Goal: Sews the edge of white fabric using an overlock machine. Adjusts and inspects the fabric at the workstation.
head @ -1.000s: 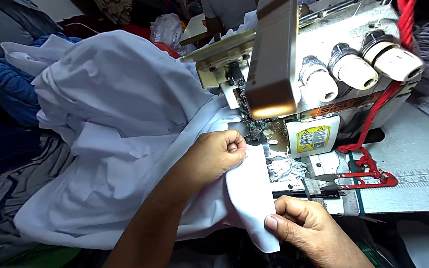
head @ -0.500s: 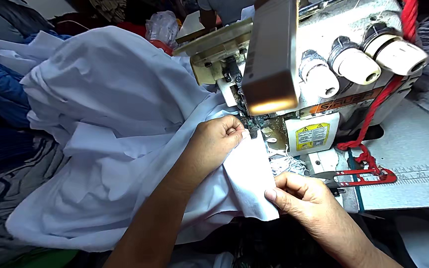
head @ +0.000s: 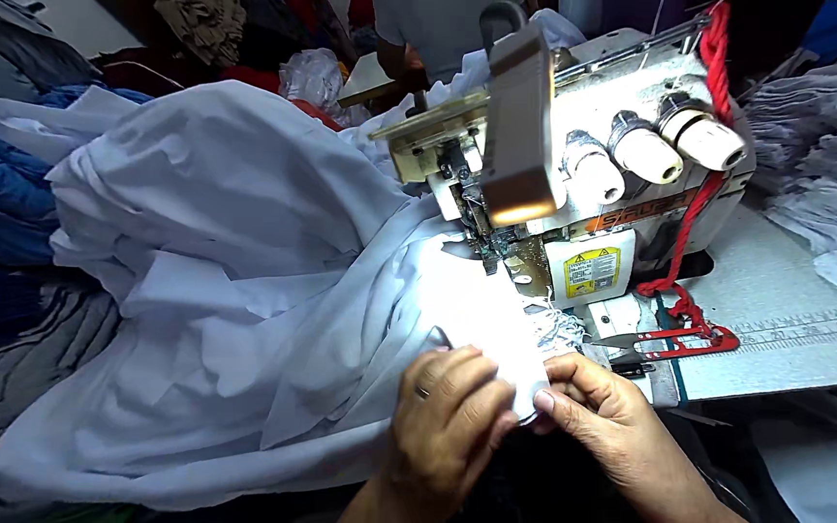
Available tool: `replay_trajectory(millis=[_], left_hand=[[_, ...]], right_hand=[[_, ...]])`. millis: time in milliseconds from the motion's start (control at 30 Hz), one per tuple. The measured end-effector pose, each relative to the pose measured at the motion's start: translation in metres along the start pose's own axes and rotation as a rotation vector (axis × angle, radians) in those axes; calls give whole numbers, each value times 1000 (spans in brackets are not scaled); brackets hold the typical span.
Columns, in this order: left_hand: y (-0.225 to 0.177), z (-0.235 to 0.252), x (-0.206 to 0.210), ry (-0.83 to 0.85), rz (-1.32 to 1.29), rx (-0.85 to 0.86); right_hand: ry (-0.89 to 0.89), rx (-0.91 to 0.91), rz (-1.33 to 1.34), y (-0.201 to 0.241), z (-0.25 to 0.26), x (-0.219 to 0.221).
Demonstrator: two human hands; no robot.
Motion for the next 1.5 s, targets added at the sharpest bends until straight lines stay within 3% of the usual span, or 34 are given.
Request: replay_trajectory(millis=[367,500,600,767,1033,1233,1500], left_hand=[[-13,2,5,-38,-94,9],[-6,7,5,-22,-216,-69],[-9,8,-1,-40,-219,-48],[-21,7,-9,-96,-10,109],[3,-19,1,-121,82,59],[24,-6,-13,-77,68,40],[73,44,-3,62,-23,-116]], right_hand=[[-3,-361,-454,26,-13,4],[-6,-441,-614,28,-14,6],[21,-427,-605,28,-16,8],[64,-361,-479,30,-12,11],[118,-169,-79,34,-6,7],[67,-193,-244,26,13,4],[-99,-235,-728,33,53,7]])
Point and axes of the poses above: each hand's wrist, its own z-axis towards the middle knuckle, its own x-axis out of the palm, y = z × x, the point moved 7 cm from there along z, towards the middle knuckle, and after that the axes turned 3 degrees about z, right-handed, at the moved point
